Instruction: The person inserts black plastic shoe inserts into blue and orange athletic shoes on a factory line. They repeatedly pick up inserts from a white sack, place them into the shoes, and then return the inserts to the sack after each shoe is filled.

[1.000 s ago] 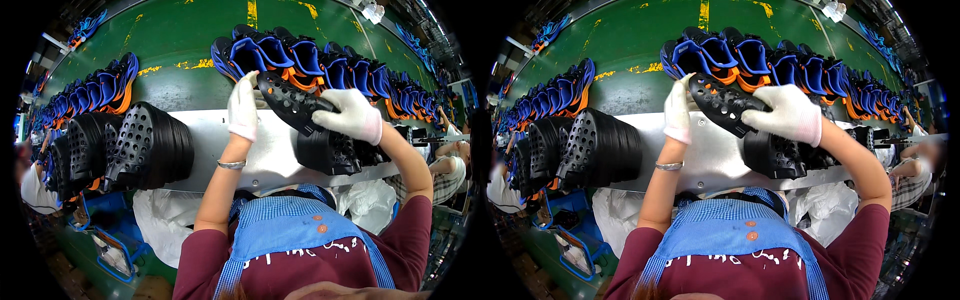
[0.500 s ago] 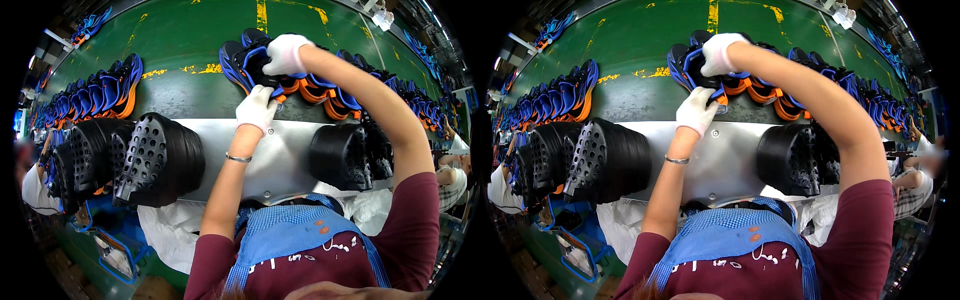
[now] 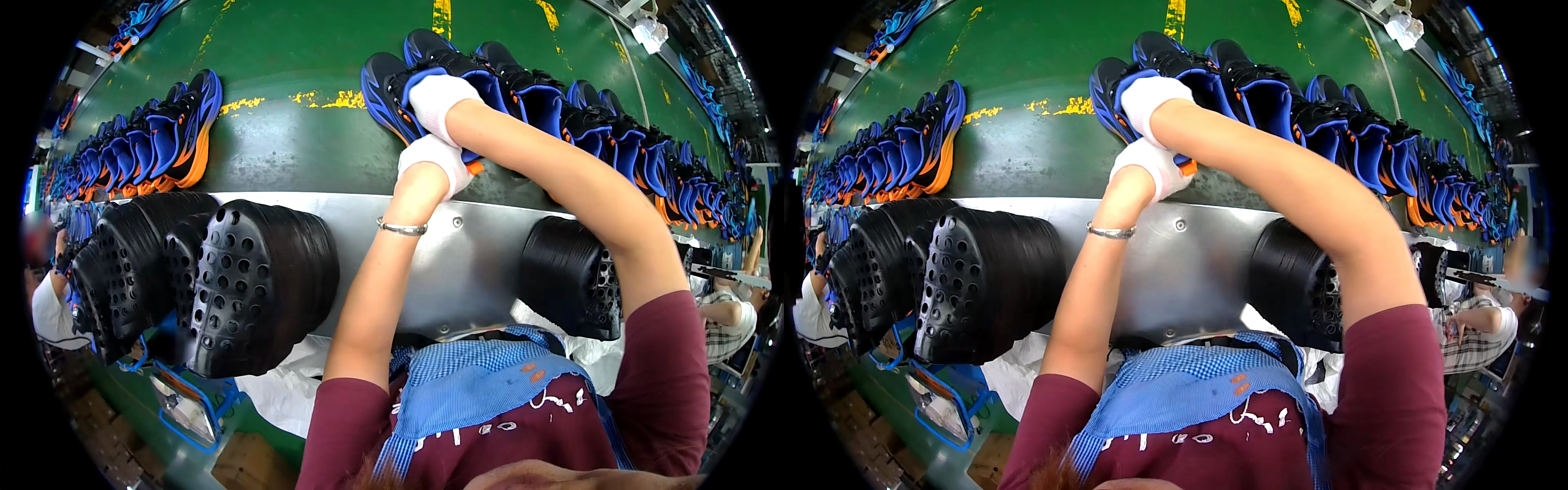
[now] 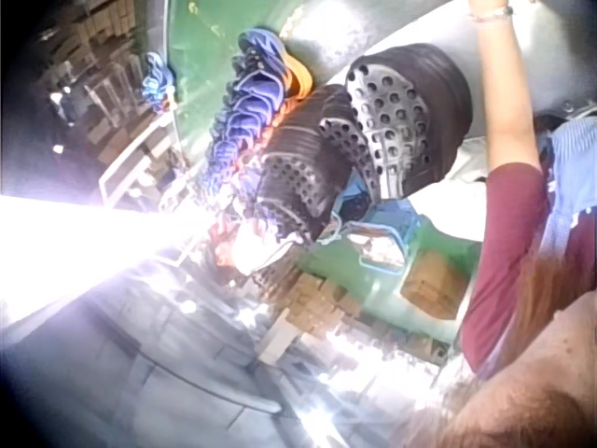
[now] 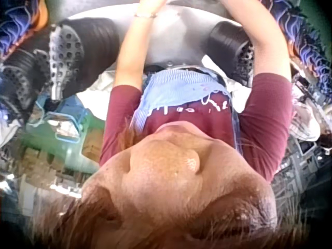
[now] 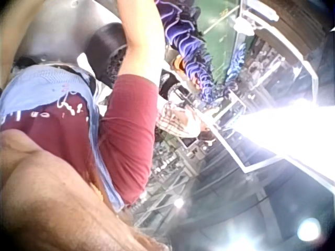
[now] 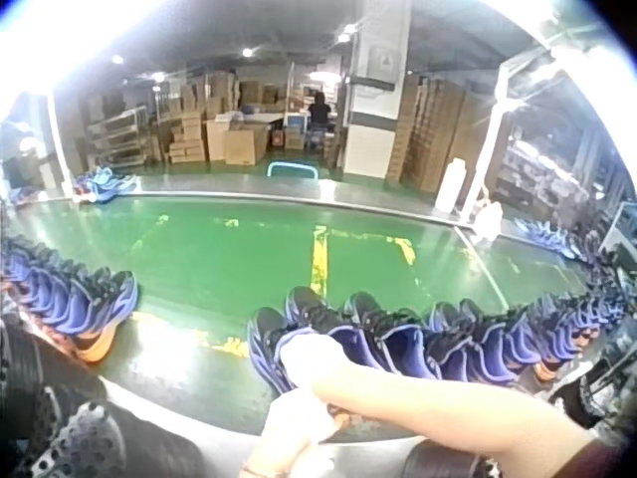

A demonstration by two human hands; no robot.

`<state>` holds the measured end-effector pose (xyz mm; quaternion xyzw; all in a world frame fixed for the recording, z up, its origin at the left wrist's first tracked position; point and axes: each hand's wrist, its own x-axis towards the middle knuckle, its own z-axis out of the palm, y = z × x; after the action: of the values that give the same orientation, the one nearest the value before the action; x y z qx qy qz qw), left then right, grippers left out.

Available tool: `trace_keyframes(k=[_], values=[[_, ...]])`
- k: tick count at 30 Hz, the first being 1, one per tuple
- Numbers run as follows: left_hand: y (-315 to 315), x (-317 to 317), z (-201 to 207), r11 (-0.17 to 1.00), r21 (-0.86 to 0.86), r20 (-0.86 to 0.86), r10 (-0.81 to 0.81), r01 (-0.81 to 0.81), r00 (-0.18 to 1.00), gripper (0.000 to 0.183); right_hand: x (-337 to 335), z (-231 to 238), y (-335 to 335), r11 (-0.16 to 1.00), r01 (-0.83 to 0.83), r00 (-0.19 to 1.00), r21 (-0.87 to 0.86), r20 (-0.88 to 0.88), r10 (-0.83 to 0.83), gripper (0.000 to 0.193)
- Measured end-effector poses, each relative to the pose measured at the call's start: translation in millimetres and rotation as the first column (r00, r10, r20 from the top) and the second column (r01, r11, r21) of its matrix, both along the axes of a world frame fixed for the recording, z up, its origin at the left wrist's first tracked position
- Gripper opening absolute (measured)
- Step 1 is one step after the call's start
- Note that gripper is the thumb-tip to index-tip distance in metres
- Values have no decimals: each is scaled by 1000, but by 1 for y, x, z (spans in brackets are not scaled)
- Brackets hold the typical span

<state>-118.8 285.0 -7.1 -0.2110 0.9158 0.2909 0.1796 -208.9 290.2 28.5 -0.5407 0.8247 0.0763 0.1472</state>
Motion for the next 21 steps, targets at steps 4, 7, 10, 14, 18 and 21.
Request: trace_keyframes(k=[4, 7, 10, 14, 18, 21], values=[[-1, -2, 9, 1000, -6, 87, 7, -7, 996, 54, 7, 8, 2, 998, 5, 1000, -57, 14, -5, 24], [4, -8, 6, 991, -117, 86, -52, 62, 995, 52, -4, -5, 8, 960, 53, 998, -274, 52, -40, 27], [3, 3, 7, 996, -84, -44, 9, -13, 999, 43, -1, 44, 28, 999, -12, 974, -52, 224, 24, 35], [-4, 29, 12, 991, -56, -199, 112, -125, 974, 40, 9, 133, 114, 998, 51, 981, -20, 191, -46, 39], [-20, 52, 20, 938, -213, -406, 169, -273, 898, 42, -3, 184, 267, 975, 109, 993, -195, 62, -99, 34], [0, 61, 31, 729, -483, -446, 273, -486, 852, 42, 5, 194, 354, 927, 270, 961, -259, 12, -276, 37]])
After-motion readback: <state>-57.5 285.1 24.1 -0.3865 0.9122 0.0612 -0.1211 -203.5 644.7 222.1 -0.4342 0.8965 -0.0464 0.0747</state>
